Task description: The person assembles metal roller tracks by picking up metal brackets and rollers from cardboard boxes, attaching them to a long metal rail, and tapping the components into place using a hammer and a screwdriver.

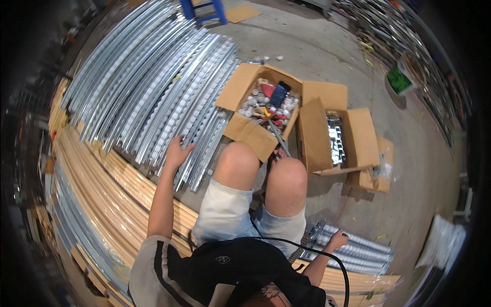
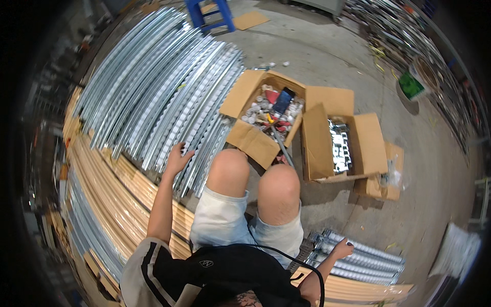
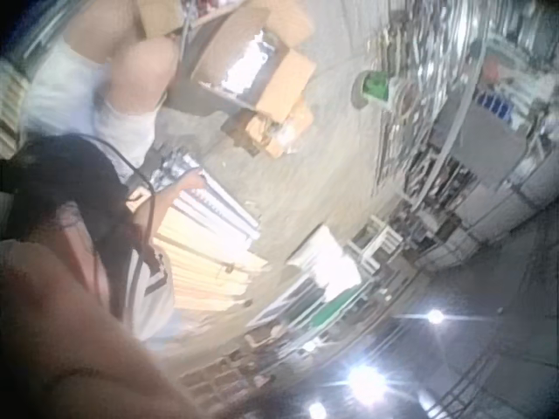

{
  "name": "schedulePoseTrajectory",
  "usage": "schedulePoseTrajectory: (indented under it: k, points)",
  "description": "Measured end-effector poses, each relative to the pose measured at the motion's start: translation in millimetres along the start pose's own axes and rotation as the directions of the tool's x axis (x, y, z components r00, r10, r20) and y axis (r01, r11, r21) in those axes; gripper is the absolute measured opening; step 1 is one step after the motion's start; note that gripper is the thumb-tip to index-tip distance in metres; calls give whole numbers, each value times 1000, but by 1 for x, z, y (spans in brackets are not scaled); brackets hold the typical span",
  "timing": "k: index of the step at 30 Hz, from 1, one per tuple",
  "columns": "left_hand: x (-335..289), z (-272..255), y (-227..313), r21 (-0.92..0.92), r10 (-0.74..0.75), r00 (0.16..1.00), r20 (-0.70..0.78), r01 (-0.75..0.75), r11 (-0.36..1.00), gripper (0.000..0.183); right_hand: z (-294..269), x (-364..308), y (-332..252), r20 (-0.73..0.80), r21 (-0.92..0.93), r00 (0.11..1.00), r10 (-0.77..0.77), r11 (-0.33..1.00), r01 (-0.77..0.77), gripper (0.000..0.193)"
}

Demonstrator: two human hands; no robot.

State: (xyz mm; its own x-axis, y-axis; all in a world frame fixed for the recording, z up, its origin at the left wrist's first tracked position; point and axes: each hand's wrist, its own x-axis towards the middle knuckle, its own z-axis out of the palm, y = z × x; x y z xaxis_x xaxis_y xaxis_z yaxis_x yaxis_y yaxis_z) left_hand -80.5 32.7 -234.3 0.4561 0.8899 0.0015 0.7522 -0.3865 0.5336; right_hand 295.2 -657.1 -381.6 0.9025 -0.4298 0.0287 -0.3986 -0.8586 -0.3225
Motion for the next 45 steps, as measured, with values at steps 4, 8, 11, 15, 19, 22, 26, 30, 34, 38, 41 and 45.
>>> schedulePoseTrajectory:
  k: [4, 8, 11, 15, 19, 22, 26, 30, 34, 38, 41, 45]
  points:
    - [33, 18, -25, 247, -123, 974, -190, 168, 954, 73, 3, 12, -45, -41, 200, 972, -229, 952, 233, 41]
    - [76, -8, -54, 293, -149, 920, -363, 264, 919, 71, -13, 34, -75, -72, 218, 940, -334, 914, 342, 35]
    - [98, -24, -81, 292, -189, 905, -381, 311, 904, 70, -28, 46, -81, 61, 127, 956, -288, 952, 279, 36]
    - [121, -42, -117, 291, -164, 870, -465, 325, 900, 68, -16, 55, -65, -30, 163, 952, -305, 938, 306, 31]
    - [148, -91, -142, 359, -43, 770, -636, 346, 867, 67, -24, 31, -67, 62, 325, 873, -484, 836, 441, 54]
    - [174, -141, -160, 455, 26, 739, -673, 386, 803, 70, -13, 2, -110, 163, 283, 851, -500, 850, 445, 53]
    - [208, -195, -180, 489, -14, 772, -636, 417, 766, 72, -5, -25, -160, 272, 228, 810, -519, 853, 470, 52]
    - [225, -217, -205, 495, -177, 834, -523, 467, 733, 73, 10, -38, -205, 356, 205, 750, -557, 830, 518, 51]
    - [229, -214, -207, 497, -161, 778, -607, 530, 687, 74, 19, -44, -236, 411, 193, 687, -599, 794, 577, 49]
    - [229, -232, -201, 504, -222, 806, -549, 531, 682, 68, 24, -45, -257, 444, 183, 649, -617, 772, 609, 48]
    - [226, -229, -201, 542, -159, 817, -554, 500, 676, 61, 28, -45, -270, 465, 175, 630, -622, 762, 623, 47]
    - [224, -225, -203, 506, -135, 810, -570, 476, 719, 62, 34, -46, -284, 482, 182, 606, -633, 749, 637, 45]
